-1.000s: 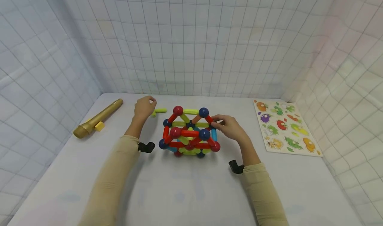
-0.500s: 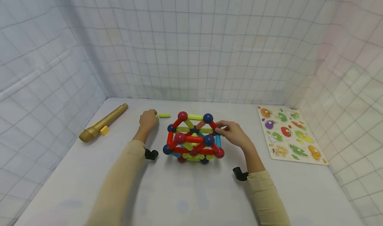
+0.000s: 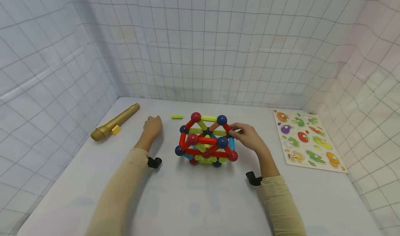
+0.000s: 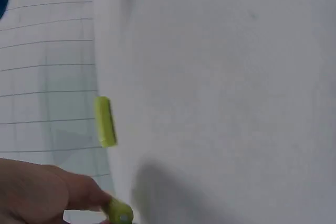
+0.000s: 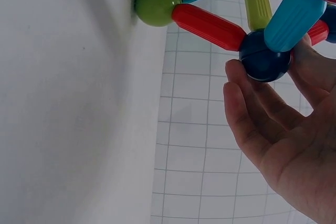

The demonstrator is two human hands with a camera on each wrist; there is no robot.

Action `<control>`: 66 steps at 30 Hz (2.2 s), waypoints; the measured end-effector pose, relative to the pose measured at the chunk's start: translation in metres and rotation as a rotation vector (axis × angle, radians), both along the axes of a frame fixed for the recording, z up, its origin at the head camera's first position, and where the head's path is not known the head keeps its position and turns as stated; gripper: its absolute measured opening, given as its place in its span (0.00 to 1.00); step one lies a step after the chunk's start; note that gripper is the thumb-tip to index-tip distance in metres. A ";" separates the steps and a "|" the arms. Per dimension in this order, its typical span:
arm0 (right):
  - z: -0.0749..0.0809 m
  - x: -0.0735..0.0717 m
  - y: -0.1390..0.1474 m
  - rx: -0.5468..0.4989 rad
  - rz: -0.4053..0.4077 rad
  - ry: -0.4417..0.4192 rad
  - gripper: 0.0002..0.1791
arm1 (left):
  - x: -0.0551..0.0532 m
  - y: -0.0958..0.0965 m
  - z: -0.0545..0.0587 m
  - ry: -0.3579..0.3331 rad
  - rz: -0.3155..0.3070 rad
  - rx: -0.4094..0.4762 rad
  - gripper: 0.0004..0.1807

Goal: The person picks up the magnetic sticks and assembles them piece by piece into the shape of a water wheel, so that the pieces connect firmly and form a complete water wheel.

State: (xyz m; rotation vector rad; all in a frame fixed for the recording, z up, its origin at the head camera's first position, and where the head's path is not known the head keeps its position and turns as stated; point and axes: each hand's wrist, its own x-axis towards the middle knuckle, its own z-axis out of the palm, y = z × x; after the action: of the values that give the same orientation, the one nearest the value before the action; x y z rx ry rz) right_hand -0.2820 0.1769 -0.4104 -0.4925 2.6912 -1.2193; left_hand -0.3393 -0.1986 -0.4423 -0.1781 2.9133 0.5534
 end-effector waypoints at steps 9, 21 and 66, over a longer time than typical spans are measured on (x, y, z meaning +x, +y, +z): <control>0.001 -0.001 0.000 0.003 -0.016 -0.006 0.17 | 0.037 0.018 0.045 -0.116 -0.011 1.051 0.32; 0.000 -0.001 -0.001 0.000 -0.018 -0.004 0.17 | 0.074 0.051 0.072 -0.148 -0.233 1.017 0.25; -0.001 0.001 -0.008 -0.012 0.014 0.012 0.17 | -0.035 0.031 -0.015 0.171 -0.225 -0.187 0.15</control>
State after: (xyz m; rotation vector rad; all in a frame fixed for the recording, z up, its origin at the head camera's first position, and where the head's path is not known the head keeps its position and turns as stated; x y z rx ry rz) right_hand -0.2813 0.1691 -0.4115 -0.5216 2.6869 -1.2339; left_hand -0.3744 -0.1680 -0.4573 0.1817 3.0919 0.2719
